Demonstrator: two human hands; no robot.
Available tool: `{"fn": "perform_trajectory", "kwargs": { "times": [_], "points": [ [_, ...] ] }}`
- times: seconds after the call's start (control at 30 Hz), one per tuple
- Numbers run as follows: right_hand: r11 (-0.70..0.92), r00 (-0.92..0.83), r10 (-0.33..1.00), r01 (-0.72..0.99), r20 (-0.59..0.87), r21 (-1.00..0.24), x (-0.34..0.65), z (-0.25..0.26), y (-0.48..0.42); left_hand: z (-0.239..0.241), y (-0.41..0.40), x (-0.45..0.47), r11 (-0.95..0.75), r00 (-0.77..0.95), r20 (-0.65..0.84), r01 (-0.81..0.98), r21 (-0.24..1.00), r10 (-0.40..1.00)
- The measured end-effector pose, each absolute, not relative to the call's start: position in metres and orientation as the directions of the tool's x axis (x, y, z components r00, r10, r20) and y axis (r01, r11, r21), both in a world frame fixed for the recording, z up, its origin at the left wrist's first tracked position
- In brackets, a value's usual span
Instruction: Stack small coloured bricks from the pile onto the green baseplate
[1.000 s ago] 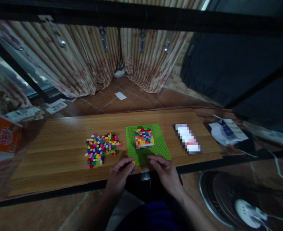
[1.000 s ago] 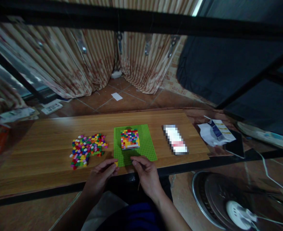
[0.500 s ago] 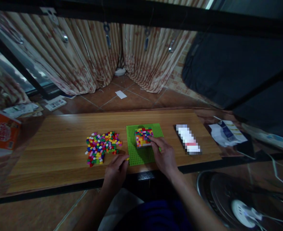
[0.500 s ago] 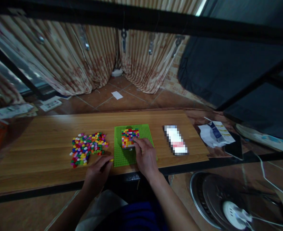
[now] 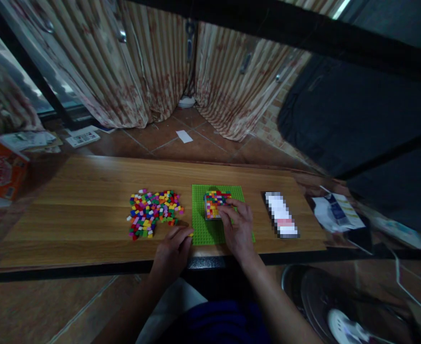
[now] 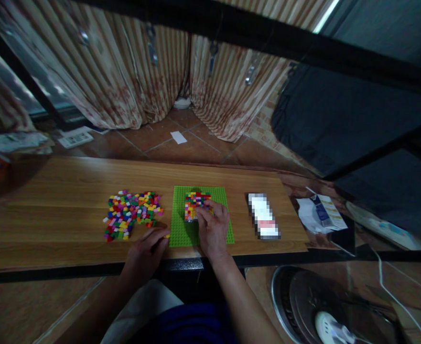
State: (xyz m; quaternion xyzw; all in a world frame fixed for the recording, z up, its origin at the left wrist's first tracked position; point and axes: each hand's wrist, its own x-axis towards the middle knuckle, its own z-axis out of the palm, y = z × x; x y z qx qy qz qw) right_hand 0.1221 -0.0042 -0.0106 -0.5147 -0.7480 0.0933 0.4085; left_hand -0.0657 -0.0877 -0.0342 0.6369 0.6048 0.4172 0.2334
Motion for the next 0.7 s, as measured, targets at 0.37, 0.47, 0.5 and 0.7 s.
{"fn": "perform_trajectory", "kwargs": {
  "times": [0.37, 0.47, 0.5, 0.7],
  "points": [
    [0.228, 0.100, 0.950, 0.430, 0.297, -0.874, 0.123, -0.023, -0.001, -0.036, -0.088, -0.066, -0.168, -0.079, 0.256, 0.565, 0.808, 0.963],
    [0.185, 0.129, 0.961, 0.352, 0.244, -0.918, 0.120, -0.022, 0.001, -0.036, -0.088, -0.066, -0.164, -0.082, 0.251, 0.562, 0.811, 0.964],
    [0.173, 0.137, 0.964, 0.336, 0.230, -0.926, 0.119, -0.022, 0.001, -0.036, -0.088, -0.066, -0.160, -0.084, 0.248, 0.564, 0.810, 0.965],
    [0.122, 0.180, 0.970, 0.218, 0.163, -0.968, 0.119, -0.023, 0.003, -0.036, -0.088, -0.066, -0.159, -0.084, 0.246, 0.559, 0.814, 0.966]
  ]
}}
